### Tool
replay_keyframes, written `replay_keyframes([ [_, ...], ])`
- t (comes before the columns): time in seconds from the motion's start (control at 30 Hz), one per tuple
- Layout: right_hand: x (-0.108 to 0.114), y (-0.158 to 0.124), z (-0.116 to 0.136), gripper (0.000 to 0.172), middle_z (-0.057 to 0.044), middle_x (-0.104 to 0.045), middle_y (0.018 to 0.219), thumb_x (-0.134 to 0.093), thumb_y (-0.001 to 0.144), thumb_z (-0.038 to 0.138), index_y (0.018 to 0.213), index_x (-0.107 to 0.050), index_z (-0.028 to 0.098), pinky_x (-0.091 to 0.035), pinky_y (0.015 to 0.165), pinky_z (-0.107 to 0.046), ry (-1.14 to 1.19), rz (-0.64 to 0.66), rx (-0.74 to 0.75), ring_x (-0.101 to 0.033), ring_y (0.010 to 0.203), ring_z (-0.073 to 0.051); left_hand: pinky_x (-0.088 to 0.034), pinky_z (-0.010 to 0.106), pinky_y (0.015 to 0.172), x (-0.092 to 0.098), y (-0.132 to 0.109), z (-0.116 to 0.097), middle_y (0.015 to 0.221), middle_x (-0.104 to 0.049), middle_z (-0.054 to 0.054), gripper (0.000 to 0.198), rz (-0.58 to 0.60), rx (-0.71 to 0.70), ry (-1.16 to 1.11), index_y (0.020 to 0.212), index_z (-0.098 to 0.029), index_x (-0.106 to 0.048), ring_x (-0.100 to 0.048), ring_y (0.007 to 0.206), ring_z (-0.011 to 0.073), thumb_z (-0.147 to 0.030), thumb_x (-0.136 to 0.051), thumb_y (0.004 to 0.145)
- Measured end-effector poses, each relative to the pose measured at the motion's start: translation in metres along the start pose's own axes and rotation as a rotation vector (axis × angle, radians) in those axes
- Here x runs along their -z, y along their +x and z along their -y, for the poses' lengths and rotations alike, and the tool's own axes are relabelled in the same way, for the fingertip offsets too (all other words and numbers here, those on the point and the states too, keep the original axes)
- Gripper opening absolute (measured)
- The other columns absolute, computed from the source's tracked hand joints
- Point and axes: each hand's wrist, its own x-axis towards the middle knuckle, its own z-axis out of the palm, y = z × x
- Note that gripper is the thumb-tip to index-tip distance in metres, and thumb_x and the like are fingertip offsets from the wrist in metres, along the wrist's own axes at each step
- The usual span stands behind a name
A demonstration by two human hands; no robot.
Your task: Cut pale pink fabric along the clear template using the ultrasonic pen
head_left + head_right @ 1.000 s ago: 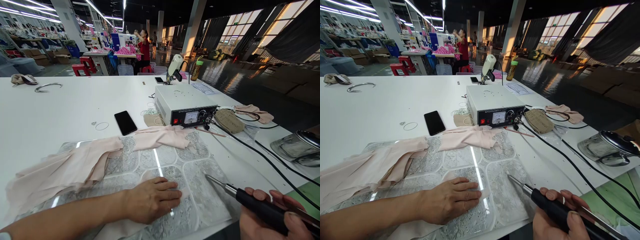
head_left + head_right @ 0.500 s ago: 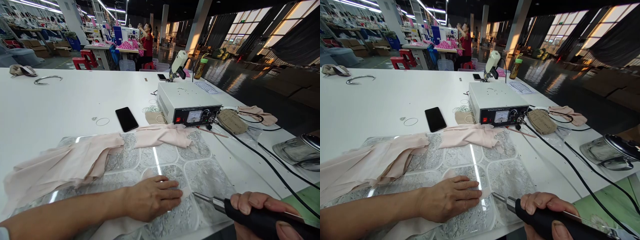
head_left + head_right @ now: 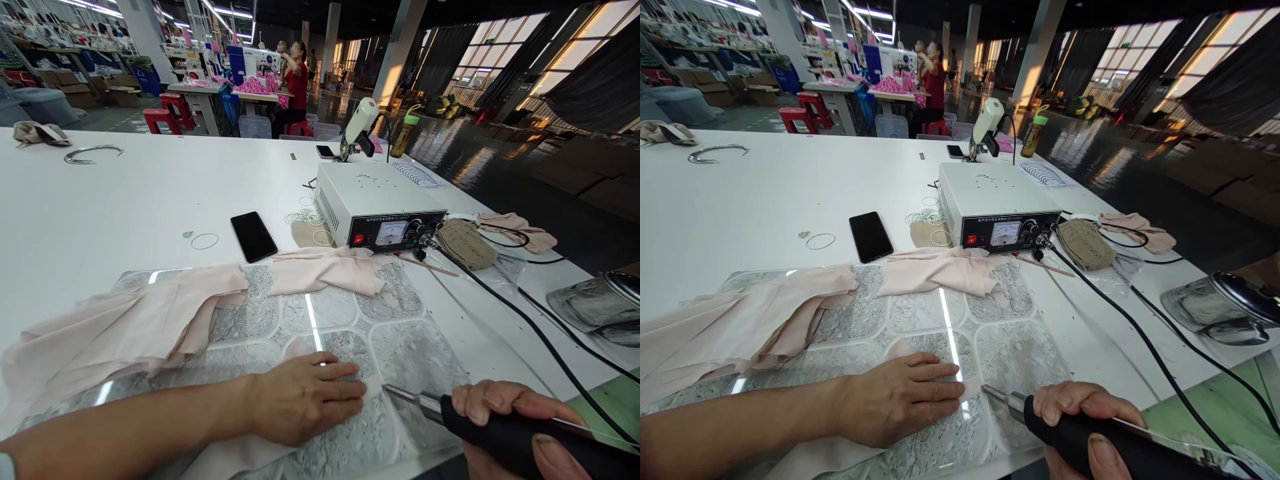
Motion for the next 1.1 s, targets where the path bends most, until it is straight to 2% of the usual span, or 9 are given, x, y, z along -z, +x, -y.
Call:
replay_keyframes([
  [0.2,-0.001,0.001,0.001,0.015,0.002,-0.049,0.066,-0.068,0.075,0.031,0.075,-0.058,0.021,-0.052,0.049,-0.031,-0.01,0.003,-0.012,-0.051,0.055,-0.013,-0.035,0.036,0.11,0.0,0.001,0.001,0.134,-0.061,0.008,0.03,0.003,-0.006,-0.001,0.121,-0.009,-0.063,-0.052,0.126,0.0252,-0.018,-0.041,0.103],
  [0.37,0.001,0.004,0.0,0.013,0.002,-0.049,0.068,-0.065,0.075,0.03,0.079,-0.057,0.021,-0.052,0.05,-0.031,0.036,0.015,-0.048,-0.05,0.055,-0.012,-0.037,0.036,0.109,0.001,0.001,0.001,0.132,-0.062,0.008,0.029,-0.004,-0.01,0.008,0.12,-0.008,-0.063,-0.052,0.126,0.024,-0.018,-0.042,0.103],
  [0.67,-0.01,0.007,-0.003,0.012,0.002,-0.052,0.066,-0.065,0.077,0.031,0.079,-0.059,0.021,-0.053,0.051,-0.03,0.026,0.049,-0.013,-0.051,0.054,-0.012,-0.036,0.036,0.11,0.002,0.001,0.001,0.133,-0.062,0.007,0.03,0.004,-0.007,0.022,0.119,-0.009,-0.064,-0.053,0.126,0.024,-0.018,-0.04,0.104],
  [0.87,-0.007,0.007,-0.004,0.008,0.001,-0.053,0.066,-0.065,0.078,0.027,0.077,-0.059,0.021,-0.054,0.05,-0.032,0.005,0.081,-0.003,-0.053,0.054,-0.012,-0.034,0.036,0.112,-0.001,0.0,0.001,0.136,-0.06,0.006,0.031,0.022,-0.012,0.017,0.122,-0.009,-0.063,-0.05,0.129,0.0242,-0.019,-0.039,0.104],
  [1.1,-0.008,0.007,-0.003,0.008,0.001,-0.052,0.066,-0.062,0.075,0.027,0.078,-0.058,0.021,-0.053,0.049,-0.031,0.002,0.039,-0.016,-0.052,0.053,-0.012,-0.035,0.035,0.11,-0.002,-0.001,0.0,0.135,-0.06,0.007,0.031,0.029,0.002,0.029,0.12,-0.012,-0.064,-0.051,0.13,0.0233,-0.019,-0.039,0.104],
])
